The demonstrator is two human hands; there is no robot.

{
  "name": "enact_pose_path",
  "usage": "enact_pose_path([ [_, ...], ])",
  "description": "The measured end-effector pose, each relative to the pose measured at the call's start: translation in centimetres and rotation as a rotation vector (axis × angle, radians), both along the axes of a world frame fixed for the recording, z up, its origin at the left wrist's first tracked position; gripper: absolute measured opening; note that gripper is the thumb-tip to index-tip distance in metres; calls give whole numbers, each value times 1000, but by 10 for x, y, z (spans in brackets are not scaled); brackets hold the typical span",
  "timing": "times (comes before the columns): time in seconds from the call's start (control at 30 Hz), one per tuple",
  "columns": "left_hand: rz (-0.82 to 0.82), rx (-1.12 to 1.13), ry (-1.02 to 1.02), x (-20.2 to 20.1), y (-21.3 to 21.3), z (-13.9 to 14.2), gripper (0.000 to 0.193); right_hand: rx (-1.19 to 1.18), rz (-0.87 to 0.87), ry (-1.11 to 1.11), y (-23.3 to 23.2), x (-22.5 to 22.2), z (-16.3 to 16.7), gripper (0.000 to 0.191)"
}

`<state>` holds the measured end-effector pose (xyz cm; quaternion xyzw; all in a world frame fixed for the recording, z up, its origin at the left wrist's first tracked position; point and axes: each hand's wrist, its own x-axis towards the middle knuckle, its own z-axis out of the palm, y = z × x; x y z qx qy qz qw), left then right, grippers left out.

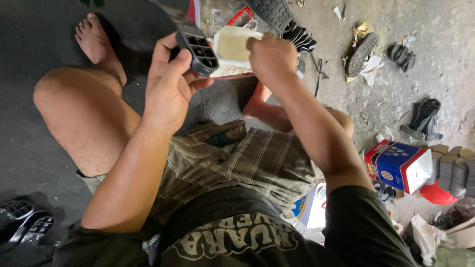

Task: The person sits on the floor and uses a toothbrush to apply white paint to the soles of black slip-on shoes. They repeatedly dip the brush into a container of paint and cover the textured surface of each shoe sole before placing it aside.

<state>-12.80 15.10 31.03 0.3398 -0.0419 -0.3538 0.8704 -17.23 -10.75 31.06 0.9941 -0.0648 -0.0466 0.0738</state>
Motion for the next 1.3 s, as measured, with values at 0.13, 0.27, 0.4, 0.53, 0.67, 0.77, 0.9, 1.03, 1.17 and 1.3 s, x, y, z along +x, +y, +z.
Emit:
enact_pose_path([
  [0.13, -48, -123, 108, 0, 4, 6, 44, 244, -70, -294, -4, -42, 29, 14],
  [0.27, -105, -213, 78, -2, 9, 15, 47, 378, -193, -183, -3, -89, 52, 12],
  [0.4, -184, -291, 71, -9, 13, 18, 52, 1148, -290, -392, 20, -118, 58, 14],
  [0.53, -234, -290, -4, -15, 11, 11, 54, 1404, -181, -560, 52, -131, 55, 16],
  [0.67, -241, -292, -98, -19, 6, 3, 53, 1206, -211, -609, 62, -124, 57, 12],
  [0.77, -233, -290, -83, -20, 6, 2, 53, 1056, -107, -658, 59, -115, 67, 11],
  [0.9, -177, -330, -23, -17, 9, 5, 53, 906, 32, -590, 64, -115, 84, 13],
  [1.03, -109, -391, -113, -19, 10, 5, 48, 1007, -14, -630, 74, -120, 85, 14],
  [1.17, -63, -371, -230, -26, 9, 6, 66, 1113, 0, -644, 70, -116, 73, 15],
  [1.3, -13, -363, -393, -27, 9, 14, 69, 1161, 4, -700, 66, -115, 62, 15],
])
